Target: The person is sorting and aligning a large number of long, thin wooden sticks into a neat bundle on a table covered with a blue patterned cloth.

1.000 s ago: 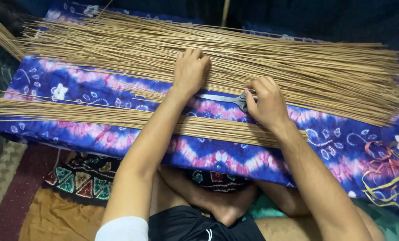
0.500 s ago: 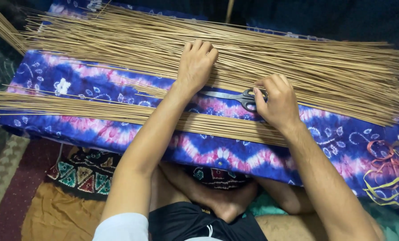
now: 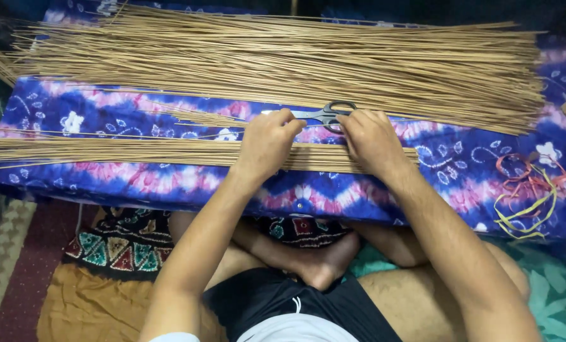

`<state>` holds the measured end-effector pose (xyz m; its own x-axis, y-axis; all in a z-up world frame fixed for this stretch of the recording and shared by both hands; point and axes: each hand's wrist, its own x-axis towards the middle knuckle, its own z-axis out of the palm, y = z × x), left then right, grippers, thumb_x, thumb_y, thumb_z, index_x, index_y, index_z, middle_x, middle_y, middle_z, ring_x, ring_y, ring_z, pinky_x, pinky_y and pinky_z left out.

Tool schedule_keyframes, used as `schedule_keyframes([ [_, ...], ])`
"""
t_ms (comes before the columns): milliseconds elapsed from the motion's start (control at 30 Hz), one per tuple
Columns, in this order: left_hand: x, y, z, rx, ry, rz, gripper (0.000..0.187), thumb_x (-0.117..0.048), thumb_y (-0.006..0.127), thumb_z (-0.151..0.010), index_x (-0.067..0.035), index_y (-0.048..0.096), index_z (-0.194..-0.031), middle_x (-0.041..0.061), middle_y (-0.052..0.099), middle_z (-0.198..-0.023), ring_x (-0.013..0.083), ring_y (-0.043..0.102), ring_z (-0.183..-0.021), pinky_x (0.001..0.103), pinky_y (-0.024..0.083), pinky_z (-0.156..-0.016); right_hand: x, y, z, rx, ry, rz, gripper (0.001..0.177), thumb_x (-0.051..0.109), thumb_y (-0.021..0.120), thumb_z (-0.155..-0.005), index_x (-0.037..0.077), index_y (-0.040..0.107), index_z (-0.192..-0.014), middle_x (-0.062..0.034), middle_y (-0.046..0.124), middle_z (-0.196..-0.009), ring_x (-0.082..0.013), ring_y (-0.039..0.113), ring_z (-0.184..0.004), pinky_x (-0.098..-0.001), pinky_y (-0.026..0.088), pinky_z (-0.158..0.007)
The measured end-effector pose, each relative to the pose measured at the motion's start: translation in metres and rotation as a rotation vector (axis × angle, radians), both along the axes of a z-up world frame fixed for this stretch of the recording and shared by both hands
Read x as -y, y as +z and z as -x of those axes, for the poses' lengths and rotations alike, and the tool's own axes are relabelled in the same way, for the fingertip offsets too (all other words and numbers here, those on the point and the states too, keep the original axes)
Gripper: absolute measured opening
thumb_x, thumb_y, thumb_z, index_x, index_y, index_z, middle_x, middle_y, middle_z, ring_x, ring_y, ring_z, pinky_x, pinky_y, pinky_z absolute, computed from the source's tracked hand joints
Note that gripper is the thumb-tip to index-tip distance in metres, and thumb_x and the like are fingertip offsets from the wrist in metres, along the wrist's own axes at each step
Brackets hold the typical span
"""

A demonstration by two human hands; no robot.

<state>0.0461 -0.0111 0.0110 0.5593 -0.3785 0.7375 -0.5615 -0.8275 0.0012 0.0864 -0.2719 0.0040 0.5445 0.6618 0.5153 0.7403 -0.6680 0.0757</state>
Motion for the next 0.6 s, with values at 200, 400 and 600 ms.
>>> schedule_keyframes([
  [200,-0.049,0.002,0.042,-0.08,0.052,0.029,0.013,-0.011,0.069,-0.094,-0.024,0.071,-0.091,-0.003,0.061,-0.083,0.0218,0.067,-0.074,0.033,0.051,-0.064,0.054,-0.006,0.025,-0.017,-0.102,0.021,0.013,0.017,0.065,-0.1,0.012,0.072,-0.111,-0.0038,0.061,-0.085,-0.0251,0.066,-0.089,-0.0388,0.048,-0.08],
  [400,-0.043,-0.006,0.045,-0.079,0.065,0.03,0.013,-0.015,0.07,-0.096,-0.027,0.072,-0.092,-0.006,0.063,-0.085,0.0181,0.068,-0.077,0.031,0.051,-0.065,0.053,-0.014,0.042,0.015,-0.124,-0.041,0.013,0.019,0.065,-0.102,0.013,0.073,-0.11,-0.0033,0.059,-0.083,-0.0246,0.064,-0.084,-0.0382,0.047,-0.078],
  [600,0.028,0.002,0.056,-0.078,-0.08,0.076,0.006,-0.016,0.07,-0.094,-0.02,0.07,-0.089,-0.003,0.063,-0.082,0.0202,0.068,-0.074,0.033,0.052,-0.062,-0.001,0.007,0.075,0.031,-0.013,-0.083,0.014,0.016,0.065,-0.096,0.011,0.07,-0.108,-0.003,0.056,-0.084,-0.0254,0.061,-0.081,-0.038,0.047,-0.073],
])
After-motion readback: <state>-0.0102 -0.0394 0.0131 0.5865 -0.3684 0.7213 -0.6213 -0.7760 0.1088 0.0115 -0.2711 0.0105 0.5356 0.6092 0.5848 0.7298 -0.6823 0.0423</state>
